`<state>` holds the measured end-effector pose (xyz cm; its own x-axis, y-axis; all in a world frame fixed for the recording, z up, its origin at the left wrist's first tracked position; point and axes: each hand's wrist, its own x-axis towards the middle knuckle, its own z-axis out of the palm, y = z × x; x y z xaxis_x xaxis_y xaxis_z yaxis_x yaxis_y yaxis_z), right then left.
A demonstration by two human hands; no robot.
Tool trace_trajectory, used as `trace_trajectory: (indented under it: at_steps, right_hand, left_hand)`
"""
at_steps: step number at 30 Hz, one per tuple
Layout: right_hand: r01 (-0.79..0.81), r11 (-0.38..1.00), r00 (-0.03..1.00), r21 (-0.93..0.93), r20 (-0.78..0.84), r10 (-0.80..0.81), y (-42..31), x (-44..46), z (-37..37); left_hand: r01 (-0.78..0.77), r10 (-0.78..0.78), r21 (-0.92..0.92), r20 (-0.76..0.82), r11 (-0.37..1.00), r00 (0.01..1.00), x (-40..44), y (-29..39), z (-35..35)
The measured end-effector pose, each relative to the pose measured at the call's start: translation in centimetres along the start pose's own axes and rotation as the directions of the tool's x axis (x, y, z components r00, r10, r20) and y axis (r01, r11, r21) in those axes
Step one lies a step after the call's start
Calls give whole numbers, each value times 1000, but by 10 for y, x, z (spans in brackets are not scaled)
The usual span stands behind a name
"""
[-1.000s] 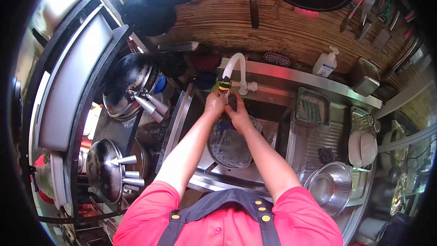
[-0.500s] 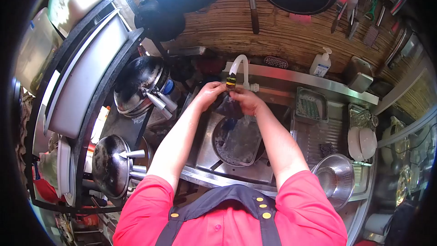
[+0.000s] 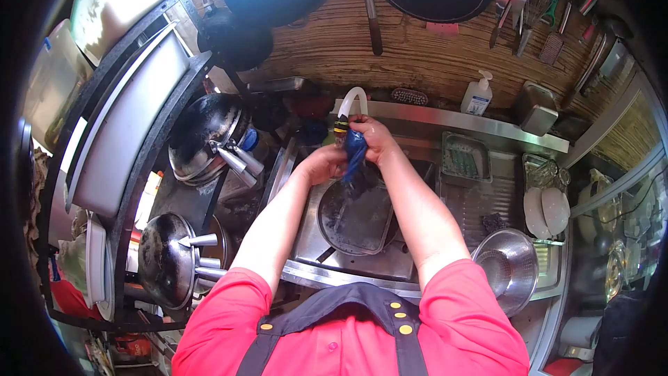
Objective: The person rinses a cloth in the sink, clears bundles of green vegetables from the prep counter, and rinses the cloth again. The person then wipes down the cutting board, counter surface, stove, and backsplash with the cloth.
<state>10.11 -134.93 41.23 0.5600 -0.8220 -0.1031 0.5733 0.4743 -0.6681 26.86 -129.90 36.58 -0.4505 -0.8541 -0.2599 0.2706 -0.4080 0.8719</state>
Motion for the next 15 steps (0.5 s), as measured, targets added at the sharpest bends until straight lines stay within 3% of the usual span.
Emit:
trace_trajectory:
  at_steps: [1,2,3,4,5,7,8,9,10,11,13,14,15]
  right_hand:
    - [0,1000,1000,0,-1,0,-6,1,-10]
    - [8,996,1000,-90,-4,-8,-14,3,-25]
    - [14,984,1000,-178,-6,-15,-18,5,-37]
    - [11,975,995,-221,-95,-33,-30,-11,-26]
    - [10,975,995,-224,-96,-32,-31,-13,-33]
    - [85,990,973,-110,-207,-107,-34,-12,-48]
    - [42,944,963,-327,-239,-125,-34,-25,-30]
    - [42,946,962,-321,-243,-125,-30,-31,-18]
    - [-111,743,980,-660,-195,-27,-24,-34,-9]
    - [-206,402,979,-892,-187,86,-16,-36,-3]
    - [-218,363,960,-906,-133,245,-2,-25,-3]
    - [-196,562,977,-804,-113,179,12,-15,-10]
    - [-192,563,978,-804,-109,178,22,-6,-18]
  left_hand:
    - [0,0,0,1,1000,1000,8,-8,-11]
    - [-34,76,413,-86,910,993,14,-13,-19]
    - [-17,178,753,-134,657,975,18,-18,-29]
    - [120,179,895,-214,429,960,-19,25,13]
    - [89,275,949,-176,303,945,-14,17,-7]
    - [-5,250,759,-208,651,946,-15,19,-17]
    - [-57,257,703,-183,709,949,-19,27,-8]
    - [-52,251,705,-181,707,951,-14,29,-4]
    - [-128,237,489,-168,863,957,-7,29,0]
    - [-189,228,234,-154,954,961,-1,26,4]
    - [-216,271,244,-221,946,937,9,22,11]
    - [-240,310,253,-288,937,906,12,19,12]
    - [-266,350,265,-355,927,867,14,18,11]
